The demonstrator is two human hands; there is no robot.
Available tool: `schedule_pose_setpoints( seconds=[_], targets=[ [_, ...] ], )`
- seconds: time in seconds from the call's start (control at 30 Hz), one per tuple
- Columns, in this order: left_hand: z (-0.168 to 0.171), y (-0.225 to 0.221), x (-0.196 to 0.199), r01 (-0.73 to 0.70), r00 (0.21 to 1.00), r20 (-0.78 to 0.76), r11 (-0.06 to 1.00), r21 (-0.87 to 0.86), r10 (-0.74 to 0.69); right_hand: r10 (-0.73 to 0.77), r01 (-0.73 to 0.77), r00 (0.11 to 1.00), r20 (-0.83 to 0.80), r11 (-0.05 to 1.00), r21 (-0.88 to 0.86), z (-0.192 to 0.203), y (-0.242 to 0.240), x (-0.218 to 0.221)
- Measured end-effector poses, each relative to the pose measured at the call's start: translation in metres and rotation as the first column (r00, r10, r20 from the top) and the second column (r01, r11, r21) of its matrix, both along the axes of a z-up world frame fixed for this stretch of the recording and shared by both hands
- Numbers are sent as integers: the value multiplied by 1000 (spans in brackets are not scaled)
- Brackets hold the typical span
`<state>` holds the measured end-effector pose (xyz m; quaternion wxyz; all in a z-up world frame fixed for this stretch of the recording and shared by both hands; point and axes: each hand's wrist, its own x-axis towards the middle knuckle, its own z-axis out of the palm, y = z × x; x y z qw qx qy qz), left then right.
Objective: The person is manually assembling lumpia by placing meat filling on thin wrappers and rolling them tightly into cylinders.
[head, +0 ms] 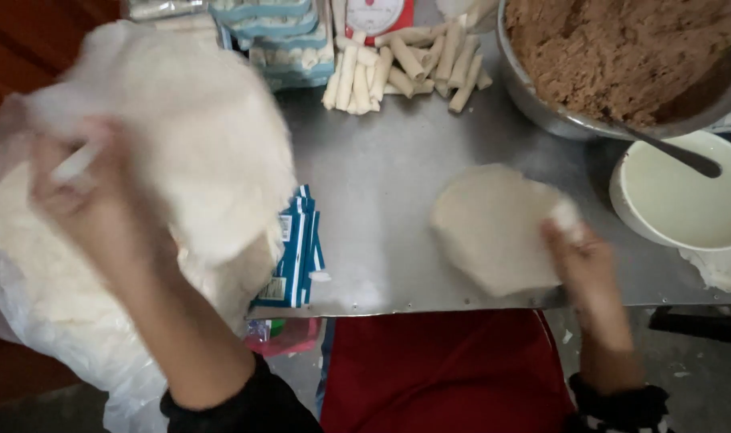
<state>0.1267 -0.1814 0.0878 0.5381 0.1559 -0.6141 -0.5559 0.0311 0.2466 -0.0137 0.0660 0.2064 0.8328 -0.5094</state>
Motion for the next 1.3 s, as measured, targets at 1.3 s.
schedule_pose_setpoints(
  seconds=[1.3],
  targets=[
    [-96, 206, -17, 490, 682, -203, 234, 840, -702, -81, 18, 991, -111, 877, -479, 27, -14, 34]
  ],
)
